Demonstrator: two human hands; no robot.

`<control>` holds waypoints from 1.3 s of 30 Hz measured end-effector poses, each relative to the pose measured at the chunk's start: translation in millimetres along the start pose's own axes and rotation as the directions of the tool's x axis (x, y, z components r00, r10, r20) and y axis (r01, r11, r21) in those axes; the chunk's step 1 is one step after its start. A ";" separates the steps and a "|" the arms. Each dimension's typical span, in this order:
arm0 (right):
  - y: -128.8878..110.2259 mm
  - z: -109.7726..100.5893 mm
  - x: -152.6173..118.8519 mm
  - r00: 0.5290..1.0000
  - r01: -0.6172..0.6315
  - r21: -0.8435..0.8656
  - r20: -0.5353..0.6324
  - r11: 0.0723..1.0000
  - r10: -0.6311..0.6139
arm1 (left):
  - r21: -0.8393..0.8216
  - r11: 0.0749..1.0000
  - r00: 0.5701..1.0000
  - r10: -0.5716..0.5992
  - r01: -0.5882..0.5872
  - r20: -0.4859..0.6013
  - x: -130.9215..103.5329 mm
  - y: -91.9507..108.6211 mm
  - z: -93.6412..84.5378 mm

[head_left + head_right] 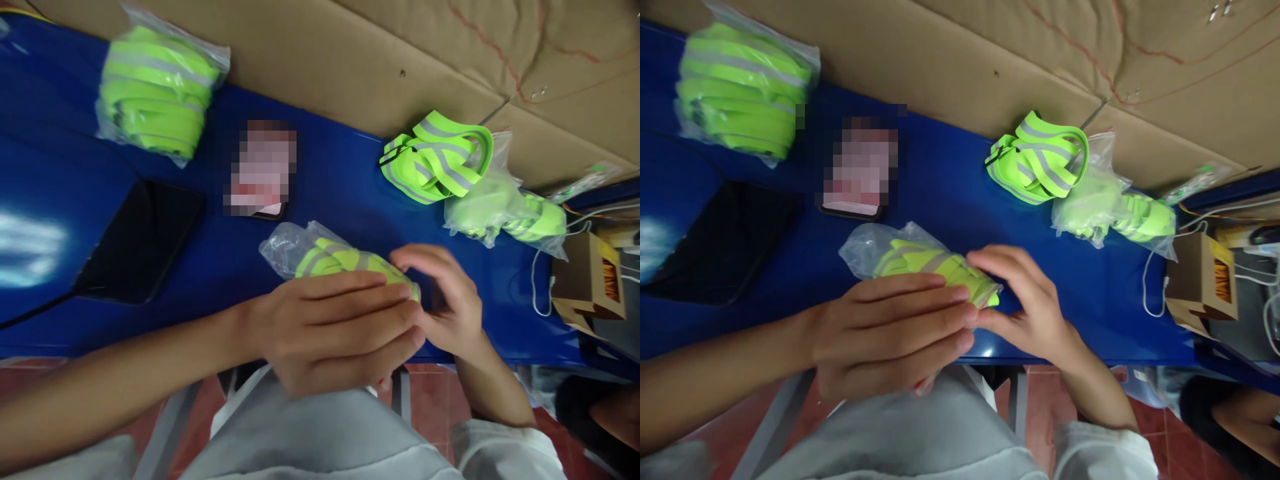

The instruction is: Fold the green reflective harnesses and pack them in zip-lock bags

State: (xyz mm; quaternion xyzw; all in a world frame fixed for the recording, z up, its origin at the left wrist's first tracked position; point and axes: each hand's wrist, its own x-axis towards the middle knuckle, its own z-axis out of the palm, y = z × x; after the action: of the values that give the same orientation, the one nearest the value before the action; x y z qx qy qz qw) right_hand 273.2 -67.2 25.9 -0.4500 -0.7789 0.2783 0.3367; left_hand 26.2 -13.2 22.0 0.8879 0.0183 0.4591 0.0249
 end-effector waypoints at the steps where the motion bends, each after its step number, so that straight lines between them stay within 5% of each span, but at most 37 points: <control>1: 1.9 -0.6 1.3 0.999 0.014 0.027 0.051 1.000 -0.015 | -0.016 1.000 1.000 0.015 -0.015 0.006 -0.5 1.3 3.8; 5: 8.7 6.6 5.1 0.994 0.048 0.134 0.092 0.990 -0.061 | -0.049 0.997 0.997 0.062 -0.060 0.047 -4.6 8.6 22.6; 13: -8.0 25.1 -0.5 0.966 0.239 -0.117 -0.075 0.964 -0.248 | -0.009 0.983 0.980 0.185 -0.185 0.077 -1.6 18.7 26.0; 17: -6.0 21.1 2.3 0.989 0.102 0.167 -0.127 0.981 -0.081 | -0.023 1.000 0.996 0.017 -0.015 0.091 4.1 14.8 10.5; 22: -7.8 6.0 -1.3 0.991 -0.119 0.567 0.012 0.815 0.136 | -0.021 0.974 0.963 -0.222 0.228 0.155 5.1 7.2 -4.4; 24: -9.0 -1.2 -2.9 0.982 -0.174 0.609 0.046 0.774 0.184 | -0.173 0.871 0.887 -0.440 0.459 0.140 6.4 7.7 -5.3; 25: -8.3 -4.2 -3.0 0.978 -0.181 0.614 0.033 0.768 0.205 | -0.268 0.755 0.801 -0.578 0.598 0.157 7.0 8.1 -4.0; 27: -3.5 -7.3 -1.3 0.970 -0.177 0.587 -0.031 0.790 0.241 | -0.458 0.404 0.555 -0.789 0.792 0.265 6.4 7.2 3.0; 29: 5.1 -6.0 2.3 0.954 -0.218 0.512 -0.066 0.831 0.292 | -0.600 0.040 0.347 -0.845 0.799 0.406 2.3 2.6 14.3; 30: 10.0 -4.0 4.6 0.940 -0.260 0.470 -0.078 0.844 0.333 | -0.640 -0.097 0.285 -0.837 0.762 0.467 -0.7 -1.0 20.4; 32: 19.4 1.0 9.0 0.899 -0.346 0.435 -0.100 0.831 0.426 | -0.668 -0.266 0.216 -0.809 0.695 0.546 -7.0 -9.2 29.8; 34: 25.8 4.8 12.5 0.859 -0.398 0.493 -0.097 0.774 0.503 | -0.650 -0.341 0.189 -0.774 0.679 0.604 -11.1 -16.4 33.0; 37: 27.7 5.1 15.3 0.825 -0.443 0.591 -0.025 0.674 0.564 | -0.605 -0.356 0.189 -0.732 0.712 0.654 -11.7 -21.9 27.5; 39: 25.5 3.5 16.1 0.831 -0.457 0.596 0.022 0.660 0.555 | -0.604 -0.309 0.234 -0.720 0.735 0.653 -10.4 -22.3 22.1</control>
State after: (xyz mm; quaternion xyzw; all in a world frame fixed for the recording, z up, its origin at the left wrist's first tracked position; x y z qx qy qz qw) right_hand 277.6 -42.1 9.4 -0.5459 -0.4696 0.5464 0.4277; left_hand 38.0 7.9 -0.6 0.5007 0.3208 0.2578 0.7615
